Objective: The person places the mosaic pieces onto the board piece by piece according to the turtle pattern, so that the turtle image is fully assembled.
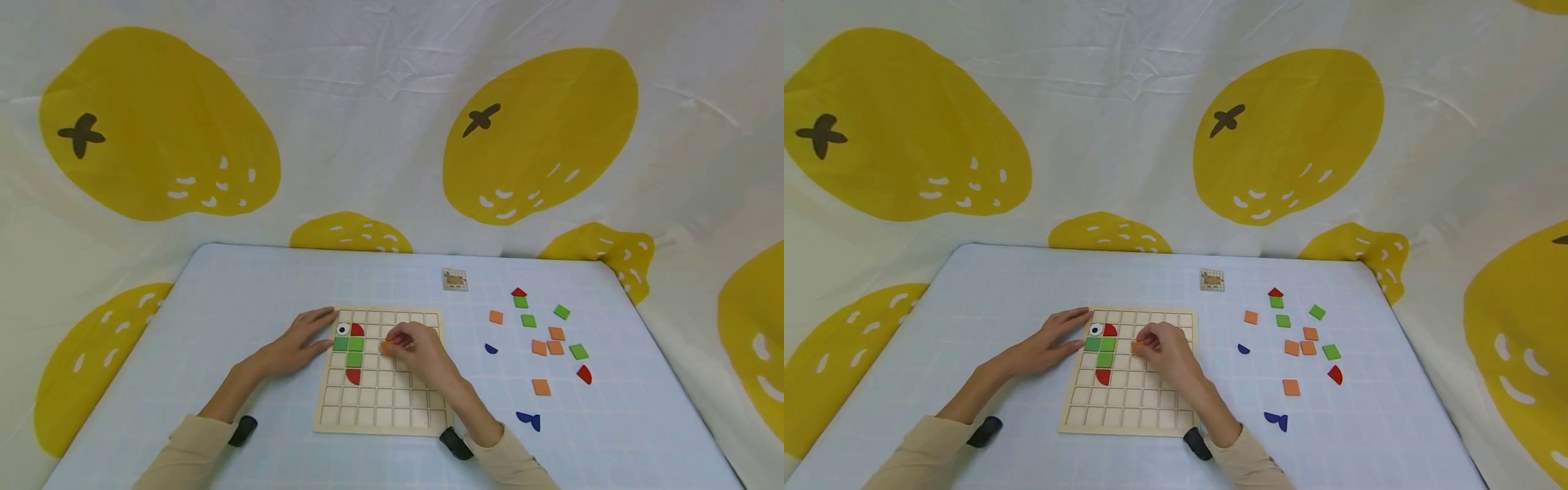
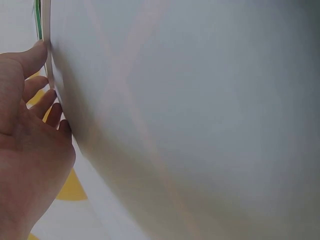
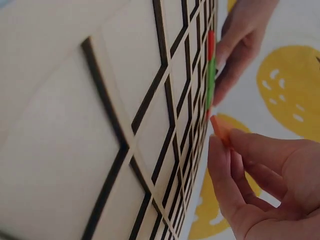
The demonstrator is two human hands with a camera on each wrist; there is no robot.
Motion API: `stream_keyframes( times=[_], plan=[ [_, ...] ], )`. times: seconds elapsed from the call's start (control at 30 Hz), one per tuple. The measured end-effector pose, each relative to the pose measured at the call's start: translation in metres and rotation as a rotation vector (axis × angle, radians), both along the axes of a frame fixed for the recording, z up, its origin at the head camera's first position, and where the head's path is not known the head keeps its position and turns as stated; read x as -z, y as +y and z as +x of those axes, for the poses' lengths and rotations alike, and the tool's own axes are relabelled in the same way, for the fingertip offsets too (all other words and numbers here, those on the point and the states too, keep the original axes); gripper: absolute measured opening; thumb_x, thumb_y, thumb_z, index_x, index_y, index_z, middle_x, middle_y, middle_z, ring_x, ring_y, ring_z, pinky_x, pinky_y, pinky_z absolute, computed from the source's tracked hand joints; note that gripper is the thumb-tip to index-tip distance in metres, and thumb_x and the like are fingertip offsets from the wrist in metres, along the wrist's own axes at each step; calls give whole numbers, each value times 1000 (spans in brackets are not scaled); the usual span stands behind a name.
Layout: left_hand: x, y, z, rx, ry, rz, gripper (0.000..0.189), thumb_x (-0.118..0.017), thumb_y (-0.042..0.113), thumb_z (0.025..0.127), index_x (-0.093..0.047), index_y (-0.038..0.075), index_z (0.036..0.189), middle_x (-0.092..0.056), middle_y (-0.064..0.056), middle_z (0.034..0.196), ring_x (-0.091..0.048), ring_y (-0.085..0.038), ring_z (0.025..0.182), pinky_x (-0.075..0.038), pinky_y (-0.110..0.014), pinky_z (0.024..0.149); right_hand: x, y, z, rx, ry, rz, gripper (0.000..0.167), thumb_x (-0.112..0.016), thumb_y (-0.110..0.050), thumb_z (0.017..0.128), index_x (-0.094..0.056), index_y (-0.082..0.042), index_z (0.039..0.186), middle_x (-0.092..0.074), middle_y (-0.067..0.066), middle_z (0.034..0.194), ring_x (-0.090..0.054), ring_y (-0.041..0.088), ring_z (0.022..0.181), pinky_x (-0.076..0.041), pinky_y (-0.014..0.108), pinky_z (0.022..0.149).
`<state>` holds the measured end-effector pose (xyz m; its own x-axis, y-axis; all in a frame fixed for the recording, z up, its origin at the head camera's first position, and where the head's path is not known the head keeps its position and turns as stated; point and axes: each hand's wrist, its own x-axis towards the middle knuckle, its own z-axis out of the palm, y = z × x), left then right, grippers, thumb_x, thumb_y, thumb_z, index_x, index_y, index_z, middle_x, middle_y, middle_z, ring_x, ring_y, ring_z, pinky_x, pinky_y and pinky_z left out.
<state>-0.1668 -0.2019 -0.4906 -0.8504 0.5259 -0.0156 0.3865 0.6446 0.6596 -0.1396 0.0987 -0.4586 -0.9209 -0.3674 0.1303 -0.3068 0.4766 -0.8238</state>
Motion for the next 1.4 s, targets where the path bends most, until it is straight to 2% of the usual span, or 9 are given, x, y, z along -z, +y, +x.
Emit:
stream_keyframes(
  times=[0.23, 0.53, 0.83, 1.1, 1.4],
  plan=[
    [0, 2, -1, 5, 4, 3, 63, -62, 22, 105, -36, 4, 159, -29, -19, 165, -24, -43, 150, -26, -64, 118, 6, -13, 2, -46, -29, -4, 9, -76, 0, 92, -72, 1, 100, -70, 6, 93, -66, 17, 84, -57, 25, 77],
    [1, 1, -2, 3, -2, -2, 63, -62, 22, 105, -35, 5, 160, -30, -19, 165, -23, -43, 150, -24, -65, 118, 7, -24, 4, -66, -107, 17, 4, -73, 2, 93, -72, 0, 96, -68, 3, 86, -61, 13, 77, -52, 22, 71],
    [-1, 3, -1, -4, 2, -7, 63, -62, 20, 105, -36, 4, 159, -30, -20, 165, -23, -44, 150, -25, -65, 118, 7, -27, 7, -34, -51, 116, 4, -74, 1, 92, -75, -2, 94, -64, 4, 92, -63, 16, 83, -53, 25, 74],
    [2, 3, -1, -12, 5, -19, 64, -62, 23, 105, -35, 7, 160, -29, -18, 165, -23, -42, 150, -26, -64, 118, 7, -19, 8, -53, -41, 80, 4, -71, -2, 95, -73, 0, 99, -66, 4, 95, -64, 15, 84, -54, 26, 75],
    [1, 2, 1, -6, 18, -3, 63, -62, 21, 104, -36, 4, 159, -30, -20, 165, -24, -44, 150, -27, -65, 117, 8, 11, 11, -50, 17, 91, 7, -69, -4, 98, -73, -3, 104, -67, 1, 93, -62, 12, 83, -54, 25, 75]
  ],
)
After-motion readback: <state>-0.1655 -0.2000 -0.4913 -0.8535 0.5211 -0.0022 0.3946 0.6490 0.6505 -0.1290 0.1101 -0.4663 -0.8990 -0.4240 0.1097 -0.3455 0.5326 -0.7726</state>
